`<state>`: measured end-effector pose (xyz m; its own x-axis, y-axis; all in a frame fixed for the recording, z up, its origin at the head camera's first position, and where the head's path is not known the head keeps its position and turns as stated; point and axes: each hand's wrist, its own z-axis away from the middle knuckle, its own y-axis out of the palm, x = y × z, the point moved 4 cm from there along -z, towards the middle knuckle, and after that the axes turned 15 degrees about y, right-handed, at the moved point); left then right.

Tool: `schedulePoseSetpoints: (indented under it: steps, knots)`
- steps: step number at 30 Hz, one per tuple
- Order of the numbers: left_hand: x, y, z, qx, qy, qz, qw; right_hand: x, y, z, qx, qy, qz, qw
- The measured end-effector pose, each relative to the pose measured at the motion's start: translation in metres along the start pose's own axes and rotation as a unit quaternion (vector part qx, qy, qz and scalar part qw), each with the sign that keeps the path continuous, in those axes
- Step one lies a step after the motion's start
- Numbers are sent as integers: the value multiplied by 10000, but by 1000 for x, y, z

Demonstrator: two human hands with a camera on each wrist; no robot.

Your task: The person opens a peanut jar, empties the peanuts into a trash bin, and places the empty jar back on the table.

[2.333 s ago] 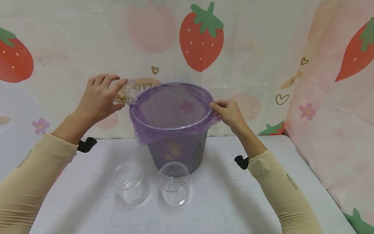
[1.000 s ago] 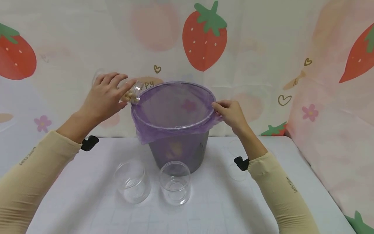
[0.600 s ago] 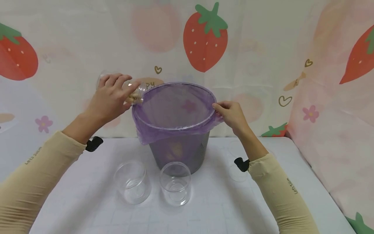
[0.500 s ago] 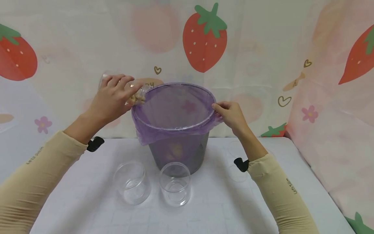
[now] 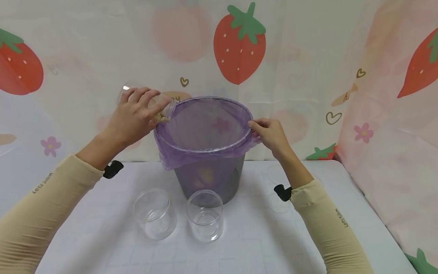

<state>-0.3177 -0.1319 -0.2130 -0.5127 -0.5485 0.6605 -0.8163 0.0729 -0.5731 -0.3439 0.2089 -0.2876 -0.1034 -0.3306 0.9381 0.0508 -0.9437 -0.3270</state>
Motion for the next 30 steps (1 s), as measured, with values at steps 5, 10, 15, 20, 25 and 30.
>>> schedulePoseSetpoints:
  steps: [5, 10, 15, 20, 25, 30]
  knots:
    - [-1, -2, -2, 139, -170, -48, 9997, -1, 0, 0, -27, 29, 36, 10000]
    - [-2, -2, -2, 338, -440, 452, 9974, -1, 0, 1, -21, 41, 65, 10000]
    - [1, 1, -1, 506, -902, 1009, 9895, -1, 1, 1, -13, 31, 73, 10000]
    - [2, 0, 0, 401, -905, 917, 9909, 0, 2, 1, 18, 34, 20, 10000]
    - [-2, -1, -2, 151, -276, 275, 9991, 0, 1, 1, 27, 33, -53, 10000]
    - [-8, -2, -9, -24, 320, -96, 9994, 1, 1, 2, 8, 45, -84, 10000]
